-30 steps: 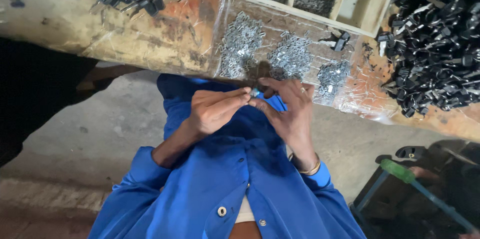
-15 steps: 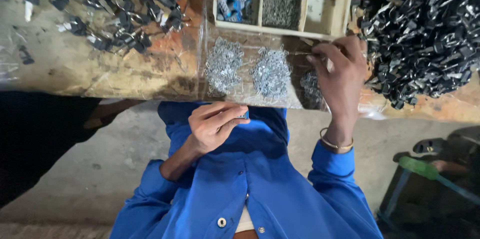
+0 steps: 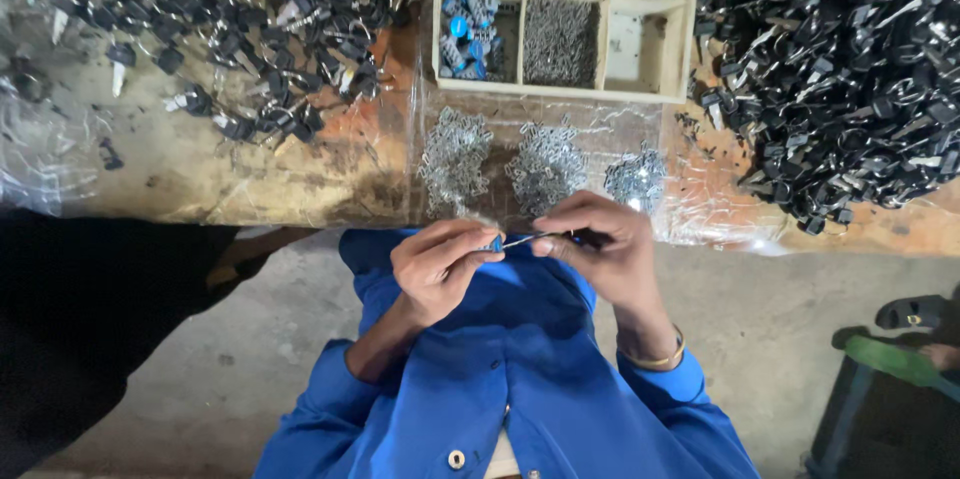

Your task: The person sits at a workbench assembling padlock cylinders. They pick small metal pin tumblers from piles on the table, insert them one by one into an open lock core held in their hands, and place finished blue-capped cores into a compartment tray, repeating the cycle.

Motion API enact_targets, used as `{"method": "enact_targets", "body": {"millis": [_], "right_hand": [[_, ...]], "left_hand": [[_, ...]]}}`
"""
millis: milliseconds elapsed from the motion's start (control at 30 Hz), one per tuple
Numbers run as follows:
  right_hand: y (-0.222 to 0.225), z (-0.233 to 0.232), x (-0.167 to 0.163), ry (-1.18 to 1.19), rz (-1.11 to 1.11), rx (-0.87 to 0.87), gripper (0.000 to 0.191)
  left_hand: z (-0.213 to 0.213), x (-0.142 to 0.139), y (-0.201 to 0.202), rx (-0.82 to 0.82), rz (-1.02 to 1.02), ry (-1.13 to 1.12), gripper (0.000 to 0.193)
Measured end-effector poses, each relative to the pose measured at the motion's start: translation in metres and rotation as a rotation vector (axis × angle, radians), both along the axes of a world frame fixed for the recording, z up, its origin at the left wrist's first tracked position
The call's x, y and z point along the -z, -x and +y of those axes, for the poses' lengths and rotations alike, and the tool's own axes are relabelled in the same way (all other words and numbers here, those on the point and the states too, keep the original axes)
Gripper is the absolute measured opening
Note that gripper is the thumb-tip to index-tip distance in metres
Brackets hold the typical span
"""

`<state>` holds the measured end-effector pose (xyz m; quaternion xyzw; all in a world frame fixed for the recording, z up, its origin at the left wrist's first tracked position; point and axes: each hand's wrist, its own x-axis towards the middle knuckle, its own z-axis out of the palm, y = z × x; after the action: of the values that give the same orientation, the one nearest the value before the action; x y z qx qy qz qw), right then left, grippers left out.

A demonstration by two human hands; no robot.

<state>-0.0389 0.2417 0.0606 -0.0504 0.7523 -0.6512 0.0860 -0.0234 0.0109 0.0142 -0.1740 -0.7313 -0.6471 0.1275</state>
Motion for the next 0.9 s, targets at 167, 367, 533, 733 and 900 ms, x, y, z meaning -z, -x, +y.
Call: {"method": "enact_targets", "body": {"millis": [167,367,533,733,900], "right_hand": [[-0.001,-0.029,-0.012,-0.164,0.159,-0.016,0.018],[0.023,-0.014,-0.036,-0.089,0.141,-0.434,0.016],[0.049,0.027,-0.065,-0.14,0.216,-0.541,0.022],[0.063,0.045,-0.058,-0.526,0.628,0.582,0.02],[0.052,0.09,-0.037,-0.985,0.535,0.592,0.023]], "left_hand": [[-0.006,0.008,-0.001,-0.017,0.01,0.066,0.025],[-0.017,0.016,-0.01,0.138,0.149,0.148,0.027],[-0.016,0.023,-0.014,0.419,-0.035,0.22,0.038],[-0.005,0.052,0.023,0.133,-0.435,0.704,0.042],[-0.029,0.06,0.057,-0.037,-0.583,0.973,0.041]]}}
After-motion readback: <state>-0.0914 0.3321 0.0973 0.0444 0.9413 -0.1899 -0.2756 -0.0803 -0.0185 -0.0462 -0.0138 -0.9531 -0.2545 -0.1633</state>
